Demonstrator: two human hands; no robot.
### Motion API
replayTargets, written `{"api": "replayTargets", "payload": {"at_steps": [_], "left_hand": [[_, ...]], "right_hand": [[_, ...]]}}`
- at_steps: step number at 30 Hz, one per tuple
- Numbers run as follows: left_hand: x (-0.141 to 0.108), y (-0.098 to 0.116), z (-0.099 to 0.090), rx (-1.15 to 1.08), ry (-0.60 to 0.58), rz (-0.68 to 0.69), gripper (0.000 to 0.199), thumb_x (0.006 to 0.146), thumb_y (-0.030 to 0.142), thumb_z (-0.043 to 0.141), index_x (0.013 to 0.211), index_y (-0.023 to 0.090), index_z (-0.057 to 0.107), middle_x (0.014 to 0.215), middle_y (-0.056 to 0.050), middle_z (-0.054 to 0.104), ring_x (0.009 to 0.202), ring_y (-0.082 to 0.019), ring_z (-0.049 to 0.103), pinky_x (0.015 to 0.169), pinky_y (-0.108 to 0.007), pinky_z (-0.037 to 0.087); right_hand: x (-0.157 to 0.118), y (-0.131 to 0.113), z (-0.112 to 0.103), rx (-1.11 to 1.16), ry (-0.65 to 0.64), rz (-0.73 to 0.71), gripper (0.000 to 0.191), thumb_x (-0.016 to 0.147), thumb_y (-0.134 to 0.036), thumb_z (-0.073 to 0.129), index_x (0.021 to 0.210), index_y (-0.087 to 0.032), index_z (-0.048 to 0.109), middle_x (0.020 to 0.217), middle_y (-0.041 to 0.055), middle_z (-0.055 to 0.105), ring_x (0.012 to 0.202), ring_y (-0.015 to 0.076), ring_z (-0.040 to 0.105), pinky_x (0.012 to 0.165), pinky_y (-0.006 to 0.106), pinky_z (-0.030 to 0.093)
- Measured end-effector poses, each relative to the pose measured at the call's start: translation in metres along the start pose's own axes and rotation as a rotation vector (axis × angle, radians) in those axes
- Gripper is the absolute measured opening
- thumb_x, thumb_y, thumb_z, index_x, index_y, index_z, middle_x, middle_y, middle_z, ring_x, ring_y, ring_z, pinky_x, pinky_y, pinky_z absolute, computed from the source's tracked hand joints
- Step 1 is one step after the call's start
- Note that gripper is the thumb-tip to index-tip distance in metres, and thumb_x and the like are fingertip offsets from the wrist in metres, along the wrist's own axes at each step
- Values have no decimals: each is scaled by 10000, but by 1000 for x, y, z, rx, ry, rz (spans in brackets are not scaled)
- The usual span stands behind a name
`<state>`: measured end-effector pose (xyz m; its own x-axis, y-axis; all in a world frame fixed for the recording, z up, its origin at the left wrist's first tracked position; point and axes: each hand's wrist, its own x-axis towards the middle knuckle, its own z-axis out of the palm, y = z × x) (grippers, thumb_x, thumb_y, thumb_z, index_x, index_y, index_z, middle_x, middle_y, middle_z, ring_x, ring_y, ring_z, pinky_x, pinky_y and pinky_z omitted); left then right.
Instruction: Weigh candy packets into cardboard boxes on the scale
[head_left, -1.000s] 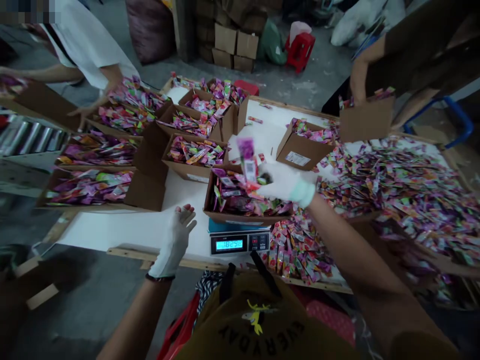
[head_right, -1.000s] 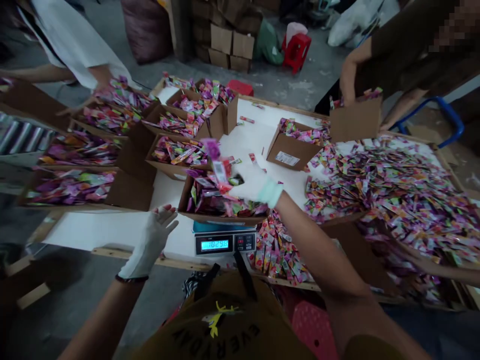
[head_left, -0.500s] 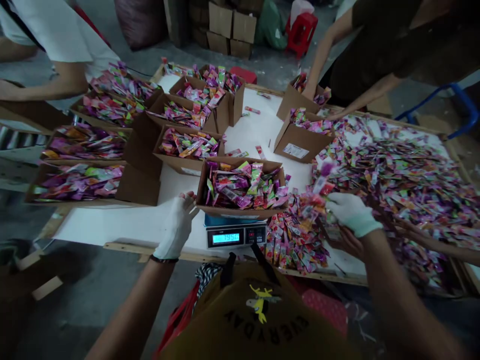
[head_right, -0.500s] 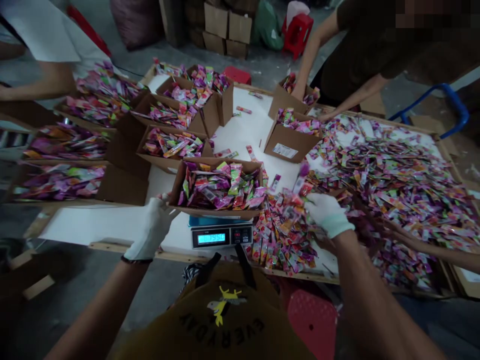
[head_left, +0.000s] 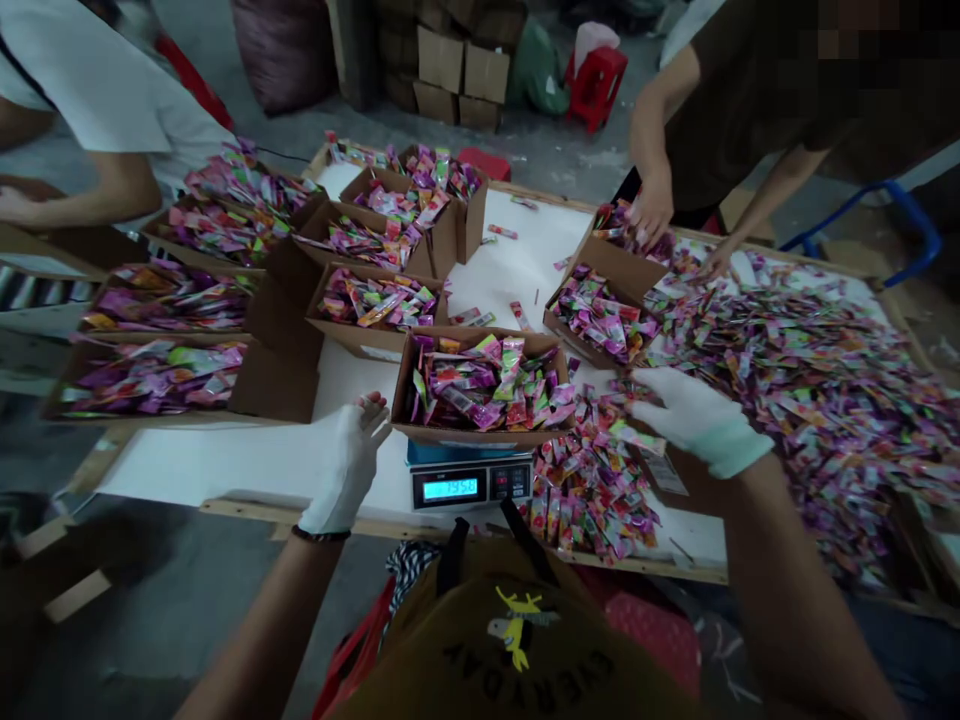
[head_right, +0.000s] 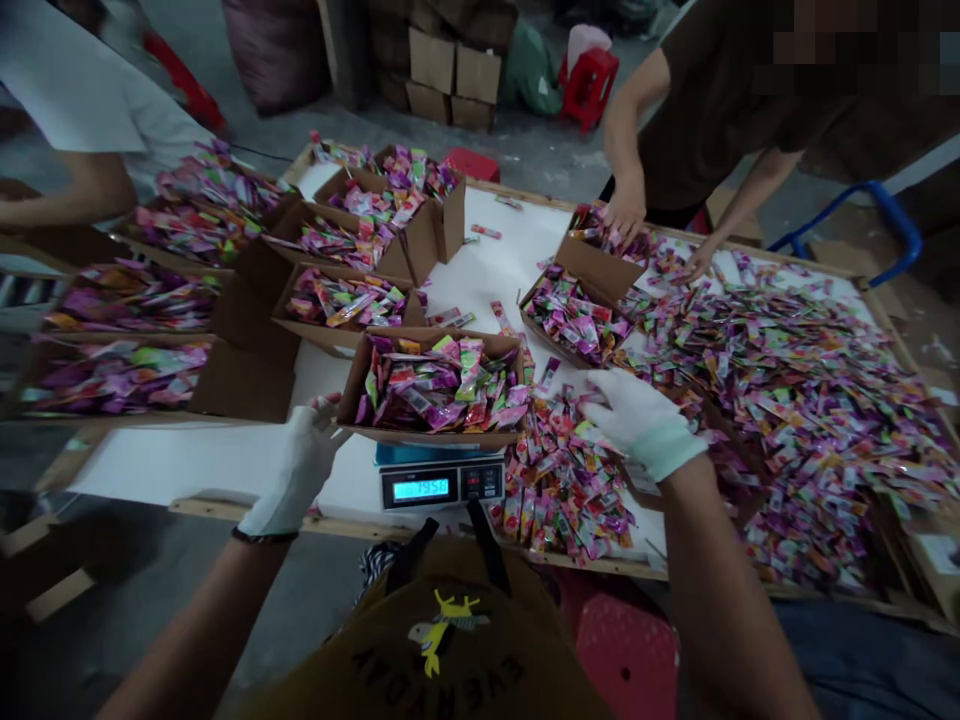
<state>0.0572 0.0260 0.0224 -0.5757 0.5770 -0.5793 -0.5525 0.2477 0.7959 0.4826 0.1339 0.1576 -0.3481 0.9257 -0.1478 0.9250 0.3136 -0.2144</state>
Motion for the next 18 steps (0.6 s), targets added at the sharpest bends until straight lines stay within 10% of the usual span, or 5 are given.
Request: {"api": "replayTargets", "payload": {"at_steps": [9,12,18], "left_hand": [[0,-11,-14,20,-4,-7,254,896,467,582,970,245,681,1108,-86,716,1081,-241,679,946,-383,518],[2,-12,-27,37,34,-35,263,909,476,583,989,250,691,1126,-105,731,1099,-259,692,959,-405,531],[8,-22,-46,79,75,-45,285,906,514,595,977,253,684,1106,-112,736,1110,-272,697,966,-421,550]], "right_hand": [[94,-173,27,33,-116,-26,872,929,-519,740,1647,-156,405,1449,289,631,1239,444,699,1013,547,574],[112,-186,48,-20,-114,47,751,986,-364,632,1644,-106,378,1451,355,584,1137,444,738,923,557,597],[113,-150,45,213,40,-88,467,901,-173,512,1344,-186,660,1153,145,776,1057,310,737,995,451,586]]}}
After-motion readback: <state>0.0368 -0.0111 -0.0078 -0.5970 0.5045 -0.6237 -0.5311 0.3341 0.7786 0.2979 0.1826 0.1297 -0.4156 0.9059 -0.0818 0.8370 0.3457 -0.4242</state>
